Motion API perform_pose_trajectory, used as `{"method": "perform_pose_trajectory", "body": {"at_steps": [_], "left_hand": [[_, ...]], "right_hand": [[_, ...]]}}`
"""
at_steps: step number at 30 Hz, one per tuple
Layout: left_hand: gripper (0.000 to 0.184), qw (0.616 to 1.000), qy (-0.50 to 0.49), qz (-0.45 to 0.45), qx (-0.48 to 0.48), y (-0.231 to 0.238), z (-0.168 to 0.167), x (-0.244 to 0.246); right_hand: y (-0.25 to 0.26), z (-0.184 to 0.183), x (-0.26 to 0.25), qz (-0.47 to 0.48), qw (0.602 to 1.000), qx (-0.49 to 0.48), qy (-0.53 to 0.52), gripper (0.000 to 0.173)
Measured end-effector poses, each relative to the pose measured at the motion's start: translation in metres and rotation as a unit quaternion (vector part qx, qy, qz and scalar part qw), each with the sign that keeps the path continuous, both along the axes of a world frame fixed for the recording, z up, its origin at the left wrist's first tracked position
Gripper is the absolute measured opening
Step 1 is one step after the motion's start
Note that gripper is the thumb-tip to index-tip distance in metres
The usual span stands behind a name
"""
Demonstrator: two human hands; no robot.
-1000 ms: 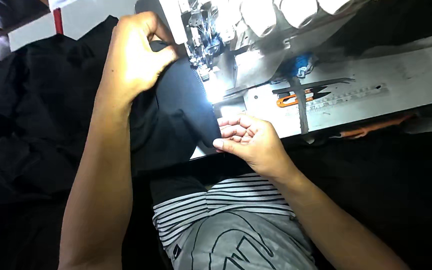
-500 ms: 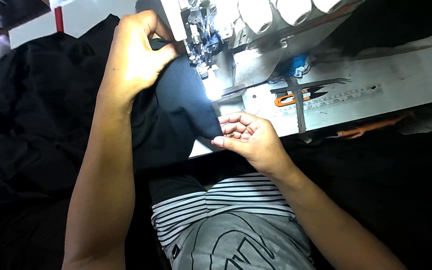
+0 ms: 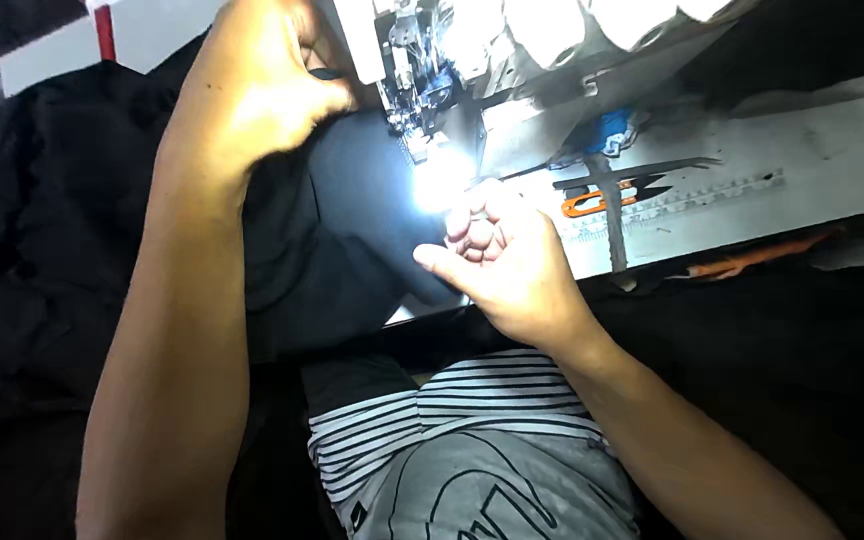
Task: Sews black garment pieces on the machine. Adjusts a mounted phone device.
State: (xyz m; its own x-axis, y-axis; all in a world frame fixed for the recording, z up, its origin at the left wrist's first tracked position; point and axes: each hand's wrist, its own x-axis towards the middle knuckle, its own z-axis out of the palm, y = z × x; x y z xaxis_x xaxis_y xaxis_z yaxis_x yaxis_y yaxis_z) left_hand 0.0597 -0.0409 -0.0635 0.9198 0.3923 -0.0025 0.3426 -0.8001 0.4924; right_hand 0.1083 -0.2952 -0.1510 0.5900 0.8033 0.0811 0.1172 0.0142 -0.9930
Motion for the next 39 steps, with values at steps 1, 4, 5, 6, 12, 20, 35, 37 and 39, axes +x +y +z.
{"method": "perform_pose_trajectory", "body": {"at_steps": [1,4,5,6,12,20,35,37,39], "left_hand": [[0.016,1.0,0.01,0.005,-0.001,0.0,0.002,0.001],[0.01,0.999,0.011,0.008,-0.03,-0.002,0.005,0.002],[0.01,0.999,0.011,0.011,-0.034,-0.003,0.006,0.002],[0.011,0.999,0.013,0.02,-0.032,-0.004,0.006,0.003],[0.019,0.995,-0.058,0.03,0.074,-0.008,0.0,0.017],[0.026,0.997,-0.055,-0.003,0.045,-0.001,0.0,0.016],[0.027,1.0,0.023,-0.02,-0.001,0.013,0.01,-0.04],[0.026,1.0,0.013,-0.023,-0.003,0.014,0.006,-0.041],[0.026,1.0,0.014,-0.011,-0.007,0.012,0.005,-0.039]], "right_hand": [[-0.001,-0.002,-0.002,0.004,1.0,-0.004,0.013,0.028],[-0.001,-0.007,-0.007,0.006,0.999,0.003,0.032,0.026],[-0.001,-0.009,-0.008,0.008,0.999,0.007,0.034,0.025],[-0.001,-0.01,-0.008,0.006,0.999,0.012,0.037,0.024],[0.002,-0.006,0.005,-0.023,0.998,0.055,0.008,0.023],[0.003,-0.008,0.004,0.002,0.999,0.05,0.011,0.026],[-0.028,-0.037,-0.022,0.13,0.984,-0.001,0.123,0.03],[-0.028,-0.037,-0.021,0.128,0.984,0.005,0.121,0.03],[-0.028,-0.037,-0.02,0.128,0.984,0.01,0.125,0.03]]}}
